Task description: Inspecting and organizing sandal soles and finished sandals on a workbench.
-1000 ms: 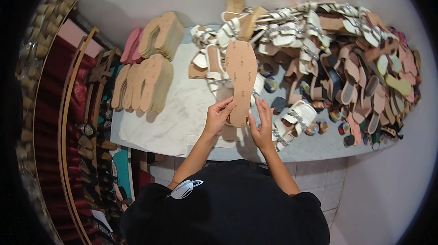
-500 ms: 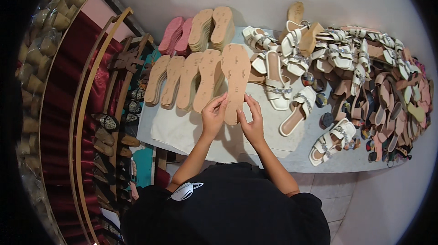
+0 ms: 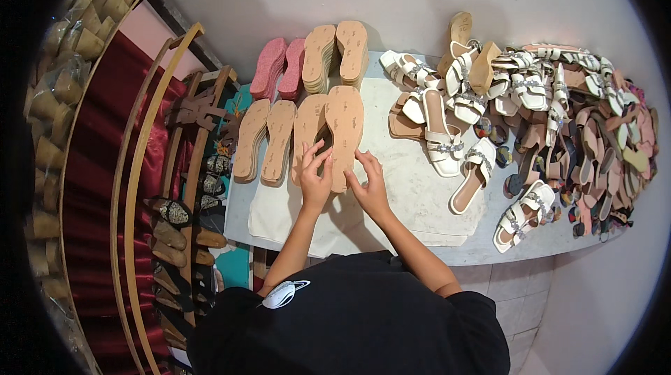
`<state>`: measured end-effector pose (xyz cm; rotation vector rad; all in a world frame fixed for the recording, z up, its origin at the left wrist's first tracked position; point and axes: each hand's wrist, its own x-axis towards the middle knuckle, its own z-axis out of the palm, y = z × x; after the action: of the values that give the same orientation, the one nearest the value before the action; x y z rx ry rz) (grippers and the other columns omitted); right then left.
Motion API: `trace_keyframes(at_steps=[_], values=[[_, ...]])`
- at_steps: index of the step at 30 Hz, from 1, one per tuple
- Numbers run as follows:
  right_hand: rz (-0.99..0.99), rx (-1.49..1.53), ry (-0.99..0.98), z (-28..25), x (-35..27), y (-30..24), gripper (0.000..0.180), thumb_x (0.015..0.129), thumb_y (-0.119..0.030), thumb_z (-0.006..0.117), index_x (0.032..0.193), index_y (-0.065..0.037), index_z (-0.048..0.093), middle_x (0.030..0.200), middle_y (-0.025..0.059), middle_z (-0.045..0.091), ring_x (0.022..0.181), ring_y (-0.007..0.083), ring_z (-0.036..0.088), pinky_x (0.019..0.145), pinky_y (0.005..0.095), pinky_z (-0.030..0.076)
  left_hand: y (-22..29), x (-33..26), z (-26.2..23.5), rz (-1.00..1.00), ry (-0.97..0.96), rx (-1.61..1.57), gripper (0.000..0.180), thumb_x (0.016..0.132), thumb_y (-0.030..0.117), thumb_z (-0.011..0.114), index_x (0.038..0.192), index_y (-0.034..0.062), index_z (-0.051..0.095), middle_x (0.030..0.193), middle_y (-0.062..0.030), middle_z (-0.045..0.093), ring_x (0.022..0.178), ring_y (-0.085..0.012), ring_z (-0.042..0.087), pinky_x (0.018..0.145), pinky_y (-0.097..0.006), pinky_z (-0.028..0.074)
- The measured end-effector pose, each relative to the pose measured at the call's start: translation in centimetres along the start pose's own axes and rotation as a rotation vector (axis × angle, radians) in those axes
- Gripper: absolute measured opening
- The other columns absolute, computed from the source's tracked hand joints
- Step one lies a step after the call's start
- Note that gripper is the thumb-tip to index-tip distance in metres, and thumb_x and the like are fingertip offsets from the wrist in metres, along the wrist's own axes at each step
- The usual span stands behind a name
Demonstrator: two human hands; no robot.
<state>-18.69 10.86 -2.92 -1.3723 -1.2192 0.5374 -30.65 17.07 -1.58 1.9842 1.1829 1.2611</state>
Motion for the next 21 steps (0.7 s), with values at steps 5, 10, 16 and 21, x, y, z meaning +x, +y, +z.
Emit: trace_keyframes(at_steps=[5,10,16,21], values=[[0.039,-0.061,-0.025,0.5,0.1,0.4,0.048,0.078,-0.016,0.062,0.121,-0.003,0.046,0.114,0.0163,0.045,0.116,0.0326,0.037,0.092,0.0363,0.034,-1.3,0.1,0.4,-0.012,0.006,-0.042,0.019,0.083,0.011,0.054,0.098,0.0052,0.064,0.117,-0.0101,0.052,0.123,-0.0375,0.032,0.103,-0.048,0.019],[0.028,-0.067,0.014,0.5,0.2,0.0,0.047,0.077,-0.013,0.063,0.121,-0.003,0.047,0.113,0.0152,0.043,0.111,0.0287,0.04,0.092,0.0337,0.034,-1.4,0.4,0.5,-0.021,-0.031,-0.039,0.019,0.084,0.011,0.053,0.098,0.005,0.064,0.117,-0.0104,0.052,0.124,-0.0379,0.03,0.103,-0.05,0.016],[0.028,-0.039,0.018,0.7,0.3,0.3,0.047,0.077,-0.012,0.063,0.12,-0.002,0.048,0.112,0.0141,0.042,0.108,0.0259,0.041,0.093,0.0319,0.032,-1.5,0.2,0.6,-0.011,-0.025,-0.005,0.02,0.084,0.013,0.053,0.099,0.005,0.063,0.116,-0.0101,0.052,0.124,-0.0373,0.03,0.103,-0.053,0.012],[0.026,-0.015,0.017,0.9,-0.1,0.5,0.047,0.077,-0.012,0.063,0.12,-0.002,0.048,0.112,0.0142,0.043,0.108,0.0258,0.041,0.093,0.0315,0.032,-1.7,-0.4,0.4,-0.039,-0.036,0.008,0.021,0.084,0.014,0.052,0.1,0.0054,0.063,0.118,-0.0102,0.05,0.125,-0.0373,0.029,0.103,-0.053,0.011]])
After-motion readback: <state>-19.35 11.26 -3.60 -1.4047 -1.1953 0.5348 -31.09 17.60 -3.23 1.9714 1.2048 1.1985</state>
